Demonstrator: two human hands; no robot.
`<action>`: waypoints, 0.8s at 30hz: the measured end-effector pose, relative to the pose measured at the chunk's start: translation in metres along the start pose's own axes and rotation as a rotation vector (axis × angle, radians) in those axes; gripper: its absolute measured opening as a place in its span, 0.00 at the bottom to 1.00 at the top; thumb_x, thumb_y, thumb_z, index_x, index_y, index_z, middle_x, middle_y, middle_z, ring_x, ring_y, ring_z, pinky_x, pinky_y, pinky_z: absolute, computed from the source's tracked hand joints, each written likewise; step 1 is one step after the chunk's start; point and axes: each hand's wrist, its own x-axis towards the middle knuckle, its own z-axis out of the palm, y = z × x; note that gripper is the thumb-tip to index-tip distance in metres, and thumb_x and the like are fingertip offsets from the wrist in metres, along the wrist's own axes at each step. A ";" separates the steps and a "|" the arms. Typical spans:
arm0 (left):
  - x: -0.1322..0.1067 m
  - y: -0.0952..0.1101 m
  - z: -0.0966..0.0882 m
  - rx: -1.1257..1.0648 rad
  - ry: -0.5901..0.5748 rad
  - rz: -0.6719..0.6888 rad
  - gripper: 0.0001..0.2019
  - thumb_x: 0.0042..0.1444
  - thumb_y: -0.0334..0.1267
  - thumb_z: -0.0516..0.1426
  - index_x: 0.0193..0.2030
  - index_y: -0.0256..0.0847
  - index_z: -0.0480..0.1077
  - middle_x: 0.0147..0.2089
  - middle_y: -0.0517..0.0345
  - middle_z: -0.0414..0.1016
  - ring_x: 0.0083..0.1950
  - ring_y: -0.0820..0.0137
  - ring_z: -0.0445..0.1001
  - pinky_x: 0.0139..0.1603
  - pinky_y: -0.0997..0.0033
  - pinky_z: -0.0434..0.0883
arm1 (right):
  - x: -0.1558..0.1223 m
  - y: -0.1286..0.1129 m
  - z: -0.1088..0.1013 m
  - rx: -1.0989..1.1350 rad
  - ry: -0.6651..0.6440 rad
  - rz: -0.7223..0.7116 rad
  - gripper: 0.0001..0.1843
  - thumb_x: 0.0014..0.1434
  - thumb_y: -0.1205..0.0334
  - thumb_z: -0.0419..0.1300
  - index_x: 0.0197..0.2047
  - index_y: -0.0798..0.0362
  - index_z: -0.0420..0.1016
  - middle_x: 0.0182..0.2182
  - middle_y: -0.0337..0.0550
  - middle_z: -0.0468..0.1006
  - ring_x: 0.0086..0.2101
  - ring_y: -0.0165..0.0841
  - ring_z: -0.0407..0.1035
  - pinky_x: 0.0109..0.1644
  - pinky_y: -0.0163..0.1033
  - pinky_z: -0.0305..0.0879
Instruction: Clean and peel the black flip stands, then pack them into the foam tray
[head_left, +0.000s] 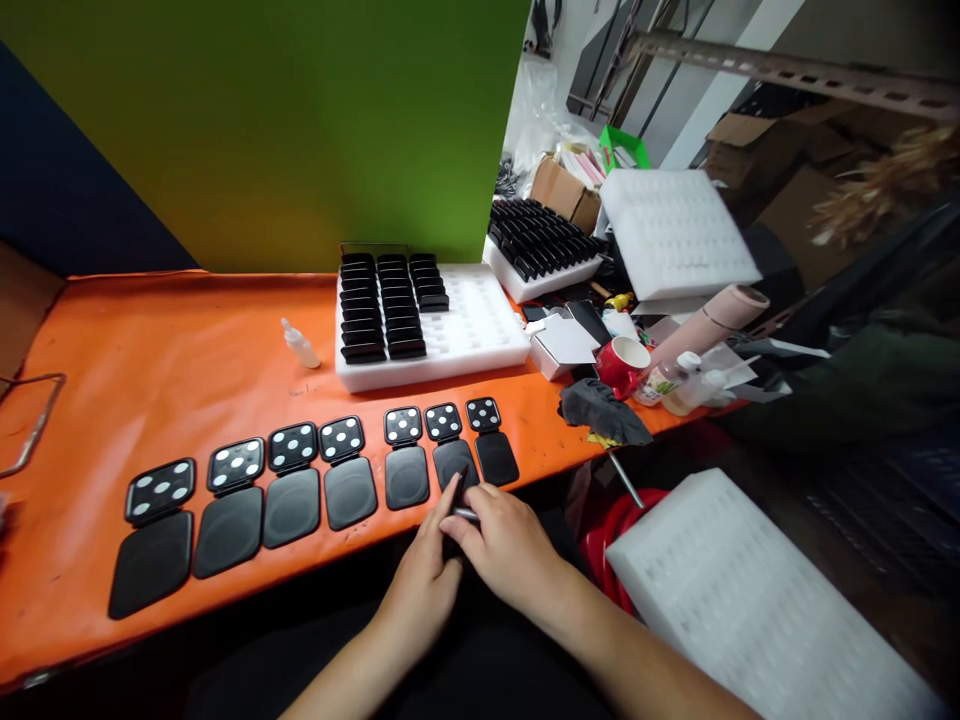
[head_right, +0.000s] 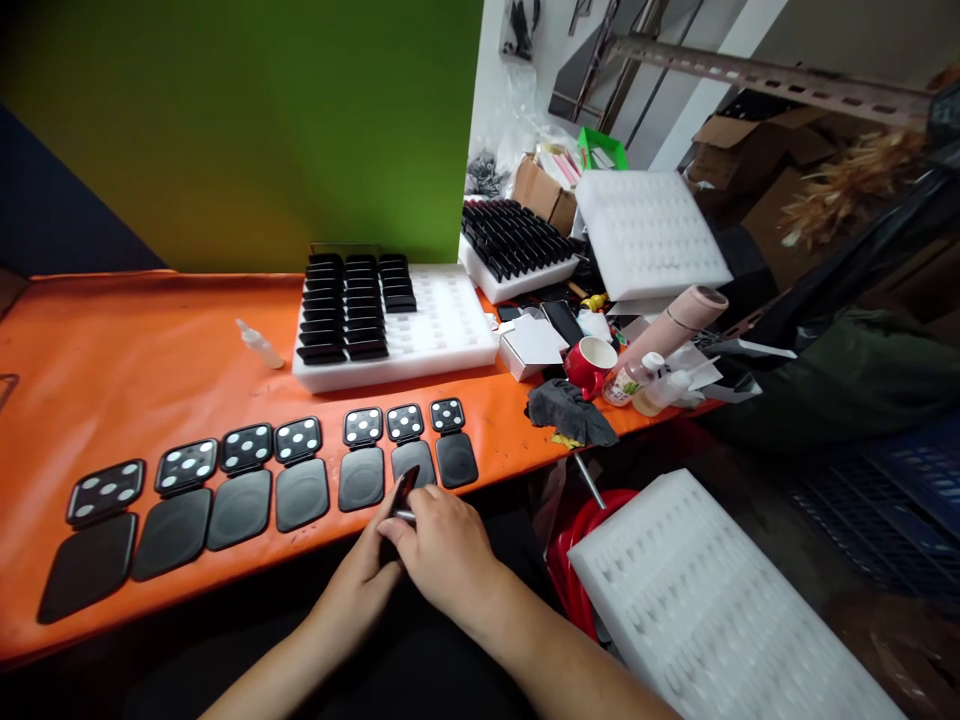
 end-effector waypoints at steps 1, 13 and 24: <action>0.000 0.000 0.000 0.020 0.004 0.010 0.34 0.51 0.24 0.46 0.65 0.45 0.42 0.66 0.56 0.47 0.65 0.65 0.47 0.64 0.58 0.47 | -0.001 -0.001 -0.001 -0.023 0.001 -0.004 0.12 0.60 0.54 0.50 0.31 0.52 0.65 0.30 0.38 0.71 0.32 0.29 0.65 0.33 0.32 0.52; 0.002 0.003 -0.002 -0.135 -0.042 -0.118 0.36 0.47 0.25 0.47 0.65 0.40 0.41 0.63 0.52 0.54 0.62 0.63 0.54 0.62 0.58 0.52 | 0.004 -0.003 0.000 0.096 0.005 -0.018 0.11 0.59 0.56 0.52 0.29 0.53 0.68 0.28 0.37 0.70 0.30 0.27 0.64 0.32 0.31 0.53; -0.002 -0.001 0.000 0.014 0.022 -0.048 0.34 0.53 0.27 0.46 0.65 0.45 0.38 0.66 0.54 0.46 0.65 0.63 0.46 0.63 0.56 0.48 | 0.002 -0.005 -0.004 -0.113 -0.081 -0.023 0.16 0.62 0.53 0.45 0.34 0.53 0.69 0.32 0.42 0.72 0.34 0.33 0.67 0.36 0.36 0.57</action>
